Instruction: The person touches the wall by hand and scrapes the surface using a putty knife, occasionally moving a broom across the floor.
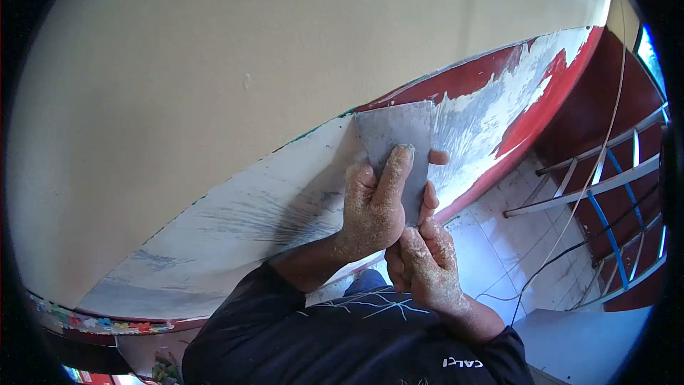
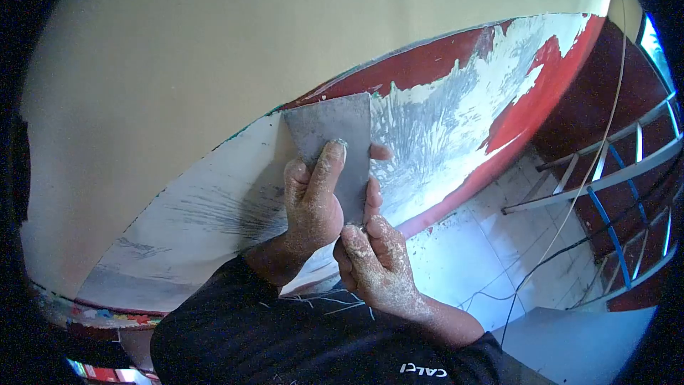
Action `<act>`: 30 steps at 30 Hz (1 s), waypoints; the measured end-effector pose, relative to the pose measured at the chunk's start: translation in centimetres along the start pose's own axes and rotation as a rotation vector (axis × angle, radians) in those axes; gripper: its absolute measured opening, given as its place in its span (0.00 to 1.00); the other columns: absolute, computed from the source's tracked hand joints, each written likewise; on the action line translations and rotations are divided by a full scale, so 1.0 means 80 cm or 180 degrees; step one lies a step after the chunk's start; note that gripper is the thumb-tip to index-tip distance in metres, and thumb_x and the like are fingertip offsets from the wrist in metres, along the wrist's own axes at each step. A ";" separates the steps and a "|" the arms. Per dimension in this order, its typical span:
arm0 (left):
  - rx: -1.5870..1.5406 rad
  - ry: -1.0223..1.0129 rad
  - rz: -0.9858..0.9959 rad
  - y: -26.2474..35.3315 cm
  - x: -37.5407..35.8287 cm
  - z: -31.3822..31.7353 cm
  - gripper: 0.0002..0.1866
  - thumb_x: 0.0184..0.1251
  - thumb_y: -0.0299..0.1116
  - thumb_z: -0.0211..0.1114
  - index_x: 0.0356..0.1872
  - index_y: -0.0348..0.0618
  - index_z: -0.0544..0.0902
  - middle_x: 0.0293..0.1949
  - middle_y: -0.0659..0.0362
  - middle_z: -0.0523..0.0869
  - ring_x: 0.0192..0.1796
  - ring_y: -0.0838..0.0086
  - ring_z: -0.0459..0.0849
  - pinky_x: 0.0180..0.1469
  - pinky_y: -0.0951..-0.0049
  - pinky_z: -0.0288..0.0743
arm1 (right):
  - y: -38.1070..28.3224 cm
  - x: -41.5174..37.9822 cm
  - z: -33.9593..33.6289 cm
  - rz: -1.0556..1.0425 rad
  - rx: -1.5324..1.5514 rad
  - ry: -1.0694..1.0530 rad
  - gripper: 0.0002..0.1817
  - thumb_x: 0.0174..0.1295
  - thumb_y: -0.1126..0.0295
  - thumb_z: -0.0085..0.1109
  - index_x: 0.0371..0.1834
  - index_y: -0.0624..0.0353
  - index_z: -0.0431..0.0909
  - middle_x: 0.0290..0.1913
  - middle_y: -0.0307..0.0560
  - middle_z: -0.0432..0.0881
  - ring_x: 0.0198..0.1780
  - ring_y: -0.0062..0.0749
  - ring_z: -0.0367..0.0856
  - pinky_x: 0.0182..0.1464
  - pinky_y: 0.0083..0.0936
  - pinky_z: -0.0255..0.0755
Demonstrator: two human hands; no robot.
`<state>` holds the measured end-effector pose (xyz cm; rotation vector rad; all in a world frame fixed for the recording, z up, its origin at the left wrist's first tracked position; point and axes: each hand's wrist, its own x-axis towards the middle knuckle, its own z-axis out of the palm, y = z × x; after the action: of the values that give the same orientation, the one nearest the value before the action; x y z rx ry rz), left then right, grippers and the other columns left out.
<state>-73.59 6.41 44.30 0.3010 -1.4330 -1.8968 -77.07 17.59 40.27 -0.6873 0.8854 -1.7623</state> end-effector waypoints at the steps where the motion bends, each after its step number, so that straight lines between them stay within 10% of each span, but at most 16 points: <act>1: -0.0020 -0.0012 -0.0008 -0.001 -0.003 0.002 0.18 0.74 0.40 0.47 0.44 0.34 0.78 0.36 0.51 0.85 0.22 0.77 0.80 0.20 0.79 0.75 | 0.000 -0.005 0.003 0.0013 0.0020 0.0100 0.10 0.74 0.63 0.41 0.47 0.58 0.63 0.22 0.38 0.69 0.17 0.16 0.65 0.18 0.13 0.61; 3: 0.0003 0.0004 0.0037 0.002 0.003 0.002 0.18 0.74 0.40 0.47 0.44 0.34 0.78 0.36 0.51 0.85 0.22 0.77 0.80 0.20 0.78 0.74 | 0.005 -0.002 0.000 -0.0066 -0.0174 0.0068 0.36 0.73 0.67 0.39 0.77 0.43 0.29 0.22 0.39 0.67 0.13 0.18 0.62 0.14 0.15 0.63; 5: 0.0081 0.0114 -0.0031 -0.001 0.003 0.001 0.18 0.74 0.40 0.48 0.44 0.34 0.78 0.36 0.51 0.85 0.22 0.77 0.80 0.19 0.78 0.74 | -0.001 0.003 0.000 0.0049 -0.0188 0.0058 0.36 0.73 0.68 0.39 0.76 0.43 0.28 0.22 0.39 0.67 0.13 0.18 0.62 0.13 0.15 0.63; 11: -0.0063 0.0013 -0.0128 0.001 0.005 0.002 0.18 0.74 0.40 0.48 0.44 0.34 0.78 0.37 0.51 0.85 0.21 0.76 0.79 0.19 0.77 0.74 | 0.001 -0.003 0.006 0.0022 0.0100 0.0310 0.16 0.74 0.65 0.40 0.59 0.59 0.56 0.22 0.37 0.68 0.16 0.17 0.64 0.17 0.15 0.60; 23: -0.0084 -0.0088 -0.0033 -0.003 -0.001 0.000 0.18 0.74 0.39 0.47 0.46 0.33 0.77 0.38 0.50 0.85 0.23 0.76 0.80 0.20 0.77 0.75 | 0.000 -0.003 0.002 0.0098 -0.0092 0.0159 0.22 0.74 0.65 0.41 0.65 0.63 0.55 0.21 0.37 0.69 0.16 0.17 0.66 0.17 0.14 0.61; 30: -0.0019 -0.0124 -0.0073 -0.001 0.002 -0.005 0.17 0.74 0.39 0.47 0.44 0.33 0.77 0.38 0.50 0.85 0.21 0.76 0.80 0.19 0.77 0.74 | -0.001 -0.002 0.003 0.0124 0.0111 0.0098 0.10 0.74 0.64 0.42 0.36 0.57 0.62 0.21 0.39 0.69 0.17 0.18 0.66 0.17 0.16 0.61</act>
<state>-73.49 6.05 44.13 0.2801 -1.4550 -1.9347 -76.88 17.71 40.47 -0.6180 0.8811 -1.7537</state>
